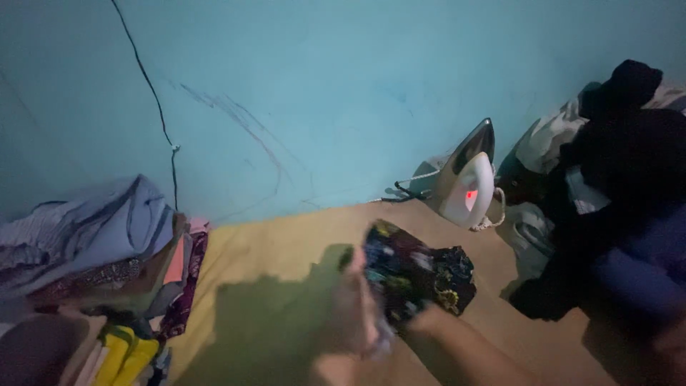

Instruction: Ironing and folding a grey sweatshirt and a pair of patterned shorts.

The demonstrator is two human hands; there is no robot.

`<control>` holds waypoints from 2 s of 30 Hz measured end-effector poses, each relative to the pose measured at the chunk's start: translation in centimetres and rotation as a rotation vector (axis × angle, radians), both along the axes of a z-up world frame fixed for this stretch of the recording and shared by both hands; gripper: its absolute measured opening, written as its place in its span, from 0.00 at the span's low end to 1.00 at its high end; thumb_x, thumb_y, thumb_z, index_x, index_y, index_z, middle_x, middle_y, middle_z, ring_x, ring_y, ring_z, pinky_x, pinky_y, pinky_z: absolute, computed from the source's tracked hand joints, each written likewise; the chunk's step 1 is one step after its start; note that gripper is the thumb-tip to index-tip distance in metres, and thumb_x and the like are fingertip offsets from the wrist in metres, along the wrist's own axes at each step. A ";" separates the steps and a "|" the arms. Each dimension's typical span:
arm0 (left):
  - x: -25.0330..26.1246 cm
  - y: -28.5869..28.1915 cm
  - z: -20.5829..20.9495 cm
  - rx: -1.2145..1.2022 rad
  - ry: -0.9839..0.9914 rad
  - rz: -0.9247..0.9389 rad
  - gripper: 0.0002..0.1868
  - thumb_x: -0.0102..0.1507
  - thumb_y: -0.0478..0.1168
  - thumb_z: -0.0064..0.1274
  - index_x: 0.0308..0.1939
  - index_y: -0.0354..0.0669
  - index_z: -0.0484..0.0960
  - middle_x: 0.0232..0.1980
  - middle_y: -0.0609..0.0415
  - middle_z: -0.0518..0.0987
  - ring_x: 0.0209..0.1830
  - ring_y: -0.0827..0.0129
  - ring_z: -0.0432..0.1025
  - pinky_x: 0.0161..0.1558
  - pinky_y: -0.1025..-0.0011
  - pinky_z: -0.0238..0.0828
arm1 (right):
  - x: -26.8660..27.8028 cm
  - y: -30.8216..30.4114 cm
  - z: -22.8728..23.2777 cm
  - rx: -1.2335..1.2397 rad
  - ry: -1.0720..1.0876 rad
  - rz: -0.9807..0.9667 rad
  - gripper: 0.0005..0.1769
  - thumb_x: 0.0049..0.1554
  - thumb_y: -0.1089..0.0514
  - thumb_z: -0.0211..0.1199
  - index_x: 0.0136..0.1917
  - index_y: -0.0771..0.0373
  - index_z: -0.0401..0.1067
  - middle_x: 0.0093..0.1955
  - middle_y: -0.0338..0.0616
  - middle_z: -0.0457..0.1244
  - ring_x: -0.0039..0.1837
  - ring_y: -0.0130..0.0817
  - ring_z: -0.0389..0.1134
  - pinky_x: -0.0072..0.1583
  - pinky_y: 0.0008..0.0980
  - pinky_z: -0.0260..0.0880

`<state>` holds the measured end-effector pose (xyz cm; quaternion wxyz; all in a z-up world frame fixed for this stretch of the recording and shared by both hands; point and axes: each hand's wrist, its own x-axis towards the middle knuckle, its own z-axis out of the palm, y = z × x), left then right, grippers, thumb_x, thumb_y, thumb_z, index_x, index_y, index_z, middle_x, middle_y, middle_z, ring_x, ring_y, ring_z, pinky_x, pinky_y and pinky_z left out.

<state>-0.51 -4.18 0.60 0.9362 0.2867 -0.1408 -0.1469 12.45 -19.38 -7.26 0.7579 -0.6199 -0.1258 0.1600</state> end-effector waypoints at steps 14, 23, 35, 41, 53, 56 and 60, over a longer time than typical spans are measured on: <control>2.6 1.6 -0.8 0.136 -0.024 0.229 0.28 0.69 0.55 0.50 0.64 0.36 0.75 0.56 0.49 0.80 0.55 0.61 0.73 0.58 0.57 0.72 | 0.9 -2.0 -0.1 0.148 -0.066 0.344 0.29 0.59 0.53 0.63 0.69 0.73 0.69 0.59 0.53 0.66 0.59 0.44 0.66 0.62 0.45 0.67; 2.8 12.9 0.4 0.026 0.008 0.752 0.24 0.73 0.54 0.38 0.60 0.38 0.74 0.54 0.48 0.80 0.53 0.59 0.75 0.56 0.54 0.74 | -1.2 -6.8 11.0 0.216 0.000 -0.456 0.34 0.50 0.56 0.69 0.69 0.56 0.66 0.65 0.42 0.66 0.64 0.37 0.68 0.66 0.40 0.65; 13.7 10.0 -13.3 -0.498 -0.631 -0.133 0.39 0.86 0.57 0.14 0.42 0.37 0.79 0.33 0.50 0.71 0.37 0.60 0.72 0.46 0.61 0.75 | -5.2 -0.9 8.8 -0.156 -0.490 0.078 0.34 0.52 0.61 0.72 0.69 0.56 0.64 0.51 0.40 0.64 0.54 0.31 0.68 0.54 0.31 0.71; 4.9 5.7 -1.8 0.848 0.291 0.409 0.44 0.71 0.73 0.23 0.50 0.35 0.77 0.27 0.56 0.73 0.31 0.65 0.67 0.34 0.63 0.64 | -7.5 2.1 7.5 -0.414 -0.626 -0.025 0.40 0.51 0.61 0.69 0.74 0.55 0.58 0.57 0.40 0.64 0.56 0.34 0.69 0.57 0.33 0.71; -2.6 9.6 8.9 1.720 -1.224 0.991 0.24 0.63 0.55 0.58 0.51 0.38 0.80 0.48 0.44 0.83 0.44 0.51 0.78 0.42 0.58 0.75 | -4.2 -7.4 23.0 -1.177 -1.154 -0.364 0.29 0.45 0.71 0.65 0.60 0.57 0.72 0.65 0.50 0.60 0.69 0.49 0.60 0.67 0.46 0.67; -3.9 10.3 13.3 1.970 -0.992 0.870 0.16 0.66 0.54 0.54 0.41 0.44 0.81 0.38 0.50 0.80 0.37 0.58 0.76 0.42 0.62 0.75 | -7.9 -8.4 28.9 -1.130 -0.667 -0.320 0.25 0.56 0.71 0.55 0.64 0.53 0.70 0.67 0.45 0.63 0.70 0.42 0.64 0.69 0.48 0.68; -6.3 9.0 18.7 1.716 -1.369 1.177 0.17 0.65 0.50 0.58 0.38 0.39 0.79 0.35 0.46 0.77 0.37 0.51 0.73 0.40 0.57 0.71 | -11.7 -9.5 33.3 -0.901 -0.615 -0.315 0.29 0.54 0.75 0.50 0.62 0.52 0.74 0.71 0.39 0.61 0.75 0.37 0.59 0.69 0.50 0.64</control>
